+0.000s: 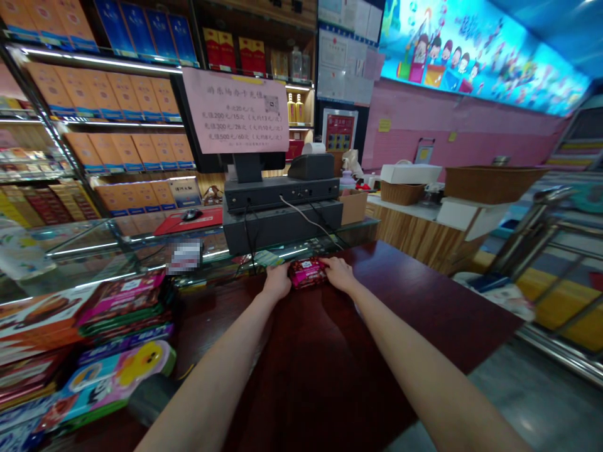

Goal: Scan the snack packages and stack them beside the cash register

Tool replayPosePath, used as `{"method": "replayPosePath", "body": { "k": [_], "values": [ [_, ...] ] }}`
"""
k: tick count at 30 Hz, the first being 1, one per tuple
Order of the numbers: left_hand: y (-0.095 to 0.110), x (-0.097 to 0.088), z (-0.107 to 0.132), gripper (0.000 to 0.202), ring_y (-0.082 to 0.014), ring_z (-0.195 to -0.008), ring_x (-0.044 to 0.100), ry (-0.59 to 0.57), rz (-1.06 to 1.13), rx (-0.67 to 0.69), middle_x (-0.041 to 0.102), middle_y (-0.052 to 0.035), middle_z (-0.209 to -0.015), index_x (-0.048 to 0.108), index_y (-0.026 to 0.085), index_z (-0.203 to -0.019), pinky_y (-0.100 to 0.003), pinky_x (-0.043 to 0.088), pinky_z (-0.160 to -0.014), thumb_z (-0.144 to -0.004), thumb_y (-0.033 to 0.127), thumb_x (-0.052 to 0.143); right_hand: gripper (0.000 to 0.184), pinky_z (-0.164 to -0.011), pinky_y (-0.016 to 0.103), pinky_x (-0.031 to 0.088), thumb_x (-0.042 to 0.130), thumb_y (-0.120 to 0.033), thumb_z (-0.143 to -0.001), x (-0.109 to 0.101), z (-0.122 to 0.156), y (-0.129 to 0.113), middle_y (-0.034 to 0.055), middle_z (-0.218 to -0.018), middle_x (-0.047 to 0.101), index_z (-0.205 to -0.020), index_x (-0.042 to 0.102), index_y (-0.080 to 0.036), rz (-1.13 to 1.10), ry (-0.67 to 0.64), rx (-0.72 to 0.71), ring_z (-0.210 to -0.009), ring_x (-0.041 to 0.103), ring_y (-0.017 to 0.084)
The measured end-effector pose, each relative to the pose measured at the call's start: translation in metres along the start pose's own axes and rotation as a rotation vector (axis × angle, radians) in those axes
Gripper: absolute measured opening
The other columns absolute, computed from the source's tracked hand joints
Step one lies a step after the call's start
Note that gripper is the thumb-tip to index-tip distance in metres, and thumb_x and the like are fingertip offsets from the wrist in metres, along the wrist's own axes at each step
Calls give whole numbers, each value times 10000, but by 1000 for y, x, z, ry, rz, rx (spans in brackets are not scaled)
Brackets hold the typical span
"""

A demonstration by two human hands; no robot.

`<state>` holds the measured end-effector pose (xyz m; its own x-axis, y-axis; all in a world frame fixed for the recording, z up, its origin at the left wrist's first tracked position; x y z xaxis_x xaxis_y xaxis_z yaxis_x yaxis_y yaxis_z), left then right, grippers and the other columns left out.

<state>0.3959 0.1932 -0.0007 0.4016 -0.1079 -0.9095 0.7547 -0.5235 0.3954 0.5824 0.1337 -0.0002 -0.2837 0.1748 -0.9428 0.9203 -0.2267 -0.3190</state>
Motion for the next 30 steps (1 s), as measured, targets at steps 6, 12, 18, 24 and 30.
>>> {"method": "replayPosePath", "body": {
  "k": [6,12,18,24,30],
  "values": [
    [0,-10,9,582,-283,-1267,545,17,-21,-5,714,-130,-1197,610,144,-1316,-398,369,-1085,-762,32,466,541,-1031,477,404,396,-175,-931,2,5,-2,62,-1442,570,-1425,552,-331,-6,0,-13,-1307,486,291],
    [-1,-25,24,590,-301,-1256,540,34,-58,-14,703,-137,-1208,604,118,-1315,-412,386,-1082,-743,41,480,559,-1098,469,364,406,-142,-929,-3,12,-11,21,-1528,498,-1439,528,-335,2,9,-50,-1403,412,244],
    [-3,-40,47,637,-282,-1245,530,46,-85,-14,661,-127,-1312,550,116,-1382,-378,373,-1096,-755,37,465,594,-1132,520,322,383,-104,-925,-9,25,-31,11,-1558,466,-1456,502,-339,7,34,-87,-1455,352,253],
    [-11,-62,69,645,-270,-1293,503,68,-107,-4,602,-143,-1401,517,119,-1415,-396,368,-1095,-780,35,435,594,-1120,486,348,388,-89,-908,-12,42,-63,20,-1528,503,-1431,532,-330,-8,47,-140,-1440,382,238],
    [-29,-89,95,617,-278,-1298,488,92,-147,-53,610,-136,-1383,540,158,-1393,-408,396,-1055,-797,47,424,570,-1114,443,360,377,-82,-915,-10,54,-101,9,-1495,540,-1403,559,-314,-36,55,-219,-1398,439,210]
  ]
}}
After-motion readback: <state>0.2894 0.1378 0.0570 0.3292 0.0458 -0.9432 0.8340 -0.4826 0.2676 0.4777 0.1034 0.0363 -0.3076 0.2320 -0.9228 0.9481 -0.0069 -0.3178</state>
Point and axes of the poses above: each hand's wrist, its own z-axis away from the middle knuckle, its own x-axis out of the palm, y = z × x, the point moved 8 cm from there along -z, towards the middle knuckle
